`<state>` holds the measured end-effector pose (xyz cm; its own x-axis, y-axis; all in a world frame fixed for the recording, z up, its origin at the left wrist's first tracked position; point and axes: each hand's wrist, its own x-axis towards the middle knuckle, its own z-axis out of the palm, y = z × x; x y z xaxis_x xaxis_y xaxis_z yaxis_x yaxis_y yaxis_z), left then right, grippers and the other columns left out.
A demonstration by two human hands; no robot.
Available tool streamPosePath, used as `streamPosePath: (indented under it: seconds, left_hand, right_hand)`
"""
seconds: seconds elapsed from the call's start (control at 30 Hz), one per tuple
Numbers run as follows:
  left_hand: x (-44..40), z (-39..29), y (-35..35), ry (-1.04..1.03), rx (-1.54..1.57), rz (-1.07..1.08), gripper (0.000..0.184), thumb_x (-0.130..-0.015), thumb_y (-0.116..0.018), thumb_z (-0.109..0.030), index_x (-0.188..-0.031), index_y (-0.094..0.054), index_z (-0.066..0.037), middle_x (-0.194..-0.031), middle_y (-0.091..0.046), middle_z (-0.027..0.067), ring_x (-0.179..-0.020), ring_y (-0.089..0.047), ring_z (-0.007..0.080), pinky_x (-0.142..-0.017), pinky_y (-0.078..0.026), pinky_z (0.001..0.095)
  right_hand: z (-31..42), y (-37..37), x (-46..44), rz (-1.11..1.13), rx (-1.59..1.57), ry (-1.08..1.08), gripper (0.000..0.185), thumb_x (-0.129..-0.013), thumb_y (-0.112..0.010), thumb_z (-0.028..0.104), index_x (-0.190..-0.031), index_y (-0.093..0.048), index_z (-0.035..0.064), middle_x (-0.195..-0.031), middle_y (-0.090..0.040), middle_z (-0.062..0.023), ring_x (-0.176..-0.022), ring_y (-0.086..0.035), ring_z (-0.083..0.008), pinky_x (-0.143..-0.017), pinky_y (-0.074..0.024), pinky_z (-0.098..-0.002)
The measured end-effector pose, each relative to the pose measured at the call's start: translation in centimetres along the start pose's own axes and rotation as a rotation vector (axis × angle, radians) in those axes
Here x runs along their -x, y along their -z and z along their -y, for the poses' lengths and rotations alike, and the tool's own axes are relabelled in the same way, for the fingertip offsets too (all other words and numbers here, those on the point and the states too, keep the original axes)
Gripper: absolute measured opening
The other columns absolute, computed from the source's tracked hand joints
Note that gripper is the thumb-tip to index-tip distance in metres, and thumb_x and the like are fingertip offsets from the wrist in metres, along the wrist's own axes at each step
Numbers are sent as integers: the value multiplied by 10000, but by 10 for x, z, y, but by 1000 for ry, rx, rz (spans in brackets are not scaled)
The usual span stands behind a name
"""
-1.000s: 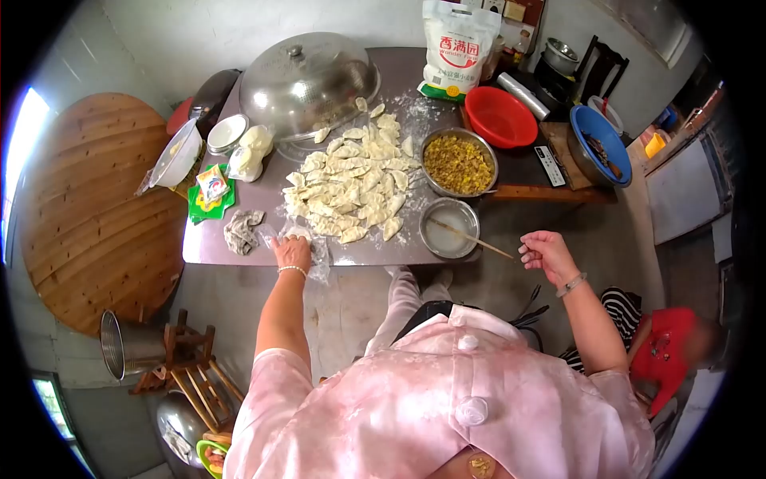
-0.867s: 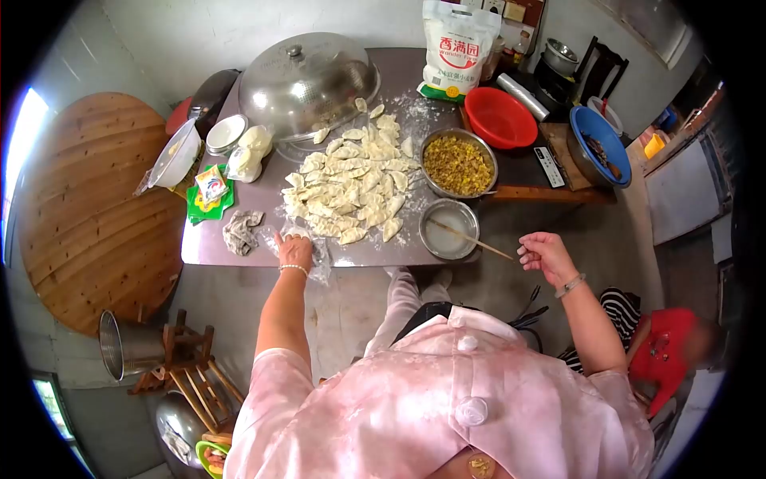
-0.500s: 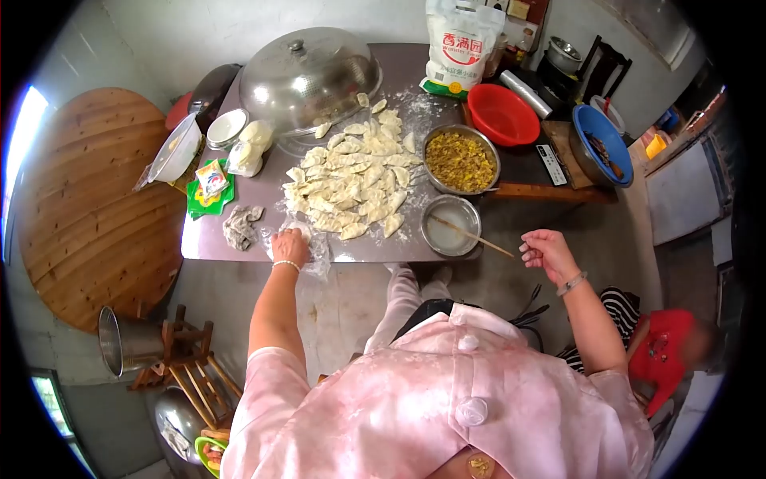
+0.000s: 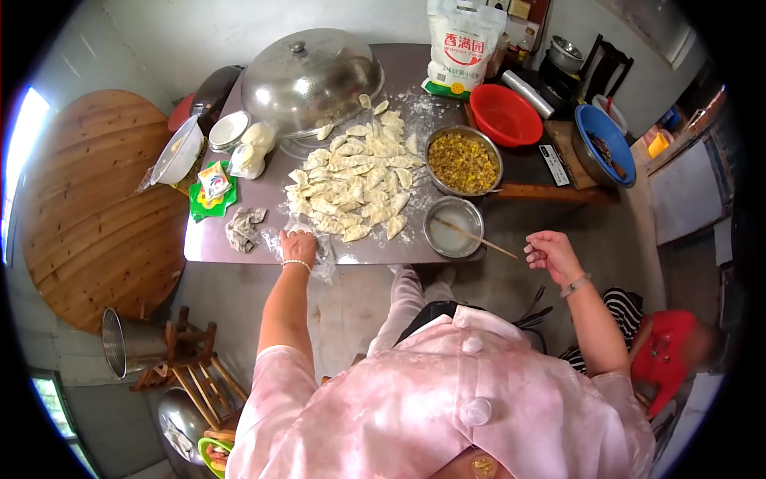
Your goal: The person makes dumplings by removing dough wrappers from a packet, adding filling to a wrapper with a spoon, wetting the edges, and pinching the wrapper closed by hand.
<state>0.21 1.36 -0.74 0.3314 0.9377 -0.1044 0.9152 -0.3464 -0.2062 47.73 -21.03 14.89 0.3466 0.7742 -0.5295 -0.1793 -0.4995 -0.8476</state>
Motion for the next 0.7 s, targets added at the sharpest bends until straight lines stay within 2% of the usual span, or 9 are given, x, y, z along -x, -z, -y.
streamPosePath:
  seconds: [0.23,0.33,0.43,0.7]
  left_hand:
    - [-1,-1,7,191,184,-1,160,-773,-543,-173,-820,-665,-82,-896,-648,111,-890,-609,266,-951,-319,464]
    - [0,5,-1,257,272,-22,193,-749,-526,-198,-808,-649,-61,-928,-641,130,-898,-601,282,-940,-321,464]
    - [12,9,3,191,371,-86,170,-765,-530,-160,-853,-644,-67,-925,-647,118,-909,-607,278,-975,-310,475]
    - [24,25,-5,256,229,5,214,-779,-513,-145,-963,-601,-80,-1030,-626,98,-1024,-568,264,-1028,-208,555]
  right_hand:
    - [2,1,0,7,5,2,115,-856,-546,76,-926,-585,-7,-750,-617,-73,-589,-599,-126,-501,-506,-237]
    - [2,0,-1,8,5,-1,114,-856,-544,73,-926,-586,-6,-750,-617,-73,-591,-599,-127,-500,-503,-237]
    - [1,0,-5,27,2,10,113,-855,-540,70,-926,-587,-3,-749,-618,-72,-591,-598,-128,-501,-502,-237]
    - [1,-4,-9,35,2,-5,111,-856,-535,68,-926,-590,2,-750,-622,-73,-589,-597,-130,-507,-504,-243]
